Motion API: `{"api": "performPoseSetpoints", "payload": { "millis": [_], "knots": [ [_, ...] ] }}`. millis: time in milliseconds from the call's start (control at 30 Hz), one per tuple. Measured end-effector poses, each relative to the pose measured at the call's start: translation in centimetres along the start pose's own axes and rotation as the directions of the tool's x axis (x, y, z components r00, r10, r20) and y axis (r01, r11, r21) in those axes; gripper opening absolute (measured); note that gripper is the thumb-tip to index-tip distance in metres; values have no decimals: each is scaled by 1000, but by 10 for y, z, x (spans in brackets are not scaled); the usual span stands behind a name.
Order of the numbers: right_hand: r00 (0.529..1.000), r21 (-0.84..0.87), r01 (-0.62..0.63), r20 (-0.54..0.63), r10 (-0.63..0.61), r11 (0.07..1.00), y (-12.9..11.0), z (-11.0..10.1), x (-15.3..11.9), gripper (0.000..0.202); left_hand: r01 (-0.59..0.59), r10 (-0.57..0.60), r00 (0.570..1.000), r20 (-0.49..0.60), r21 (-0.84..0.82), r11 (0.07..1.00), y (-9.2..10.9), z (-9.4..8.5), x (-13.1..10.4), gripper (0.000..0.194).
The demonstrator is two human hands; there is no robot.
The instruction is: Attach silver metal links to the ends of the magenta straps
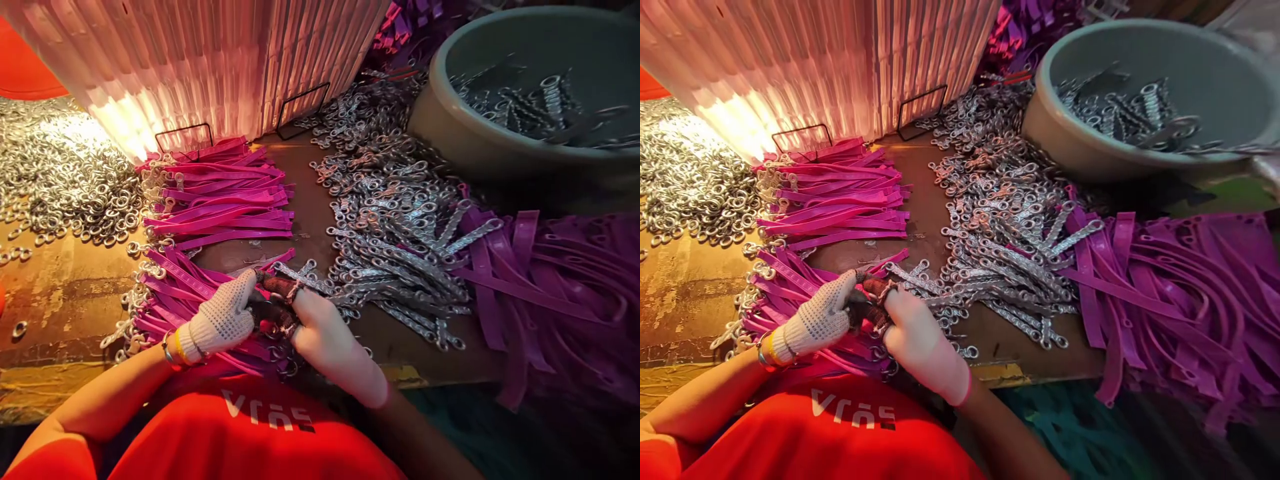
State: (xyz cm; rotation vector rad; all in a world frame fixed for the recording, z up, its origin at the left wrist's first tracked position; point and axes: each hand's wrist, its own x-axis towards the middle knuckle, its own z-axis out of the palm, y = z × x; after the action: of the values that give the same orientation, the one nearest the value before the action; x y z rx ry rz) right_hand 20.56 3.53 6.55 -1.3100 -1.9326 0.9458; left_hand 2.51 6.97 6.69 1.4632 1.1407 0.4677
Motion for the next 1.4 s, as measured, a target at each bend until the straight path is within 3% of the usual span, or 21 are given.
{"api": "performPoseSetpoints", "payload": {
  "millis": [100,233,300,367,500,600,700,767,900,1033,1100,1200,1300,1367,1400],
  "knots": [
    [992,165,-123,-3,125,979,1,2,2,41,73,-48,992,115,-227,971,7,0,1,34],
    [930,331,-213,-219,294,919,4,10,-2,31,299,-174,951,256,-620,725,12,10,1,32],
    [909,318,-209,-287,303,925,3,13,-4,28,317,-182,948,262,-706,634,8,17,1,31],
    [911,251,-205,-305,279,946,1,14,-6,27,299,-156,953,258,-732,613,4,22,2,27],
    [935,105,-201,-277,223,974,7,4,-11,33,311,-215,950,226,-722,618,1,19,2,32],
    [956,18,-128,-265,129,992,15,-10,-10,43,357,-264,934,242,-662,659,3,12,3,36],
    [996,-73,57,-62,-62,996,18,-16,-4,51,424,-297,905,305,-575,699,5,7,5,36],
    [989,-107,141,58,-135,984,16,-14,-1,49,428,-296,897,327,-480,766,6,6,6,34],
    [997,-364,68,64,-48,929,13,-6,-3,32,249,-212,957,197,-187,950,11,4,5,37],
    [994,-612,21,98,49,791,8,-7,-8,23,15,-7,994,113,-74,997,16,2,0,11],
    [992,-647,30,114,58,762,3,-9,-9,21,-54,57,992,117,-28,998,17,2,-3,10],
    [997,-655,27,70,25,755,-6,-8,-14,13,117,-77,973,219,-175,978,21,6,-6,6],
    [996,-645,0,-71,-60,765,-10,1,-22,13,322,-197,925,324,-396,860,28,11,-6,24],
    [980,-562,-37,-181,-79,826,-7,8,-26,14,298,-177,937,303,-421,857,34,12,0,32],
    [970,-498,-64,-234,-62,865,-3,10,-27,16,237,-142,953,267,-367,899,36,12,7,32]
  ]
}}
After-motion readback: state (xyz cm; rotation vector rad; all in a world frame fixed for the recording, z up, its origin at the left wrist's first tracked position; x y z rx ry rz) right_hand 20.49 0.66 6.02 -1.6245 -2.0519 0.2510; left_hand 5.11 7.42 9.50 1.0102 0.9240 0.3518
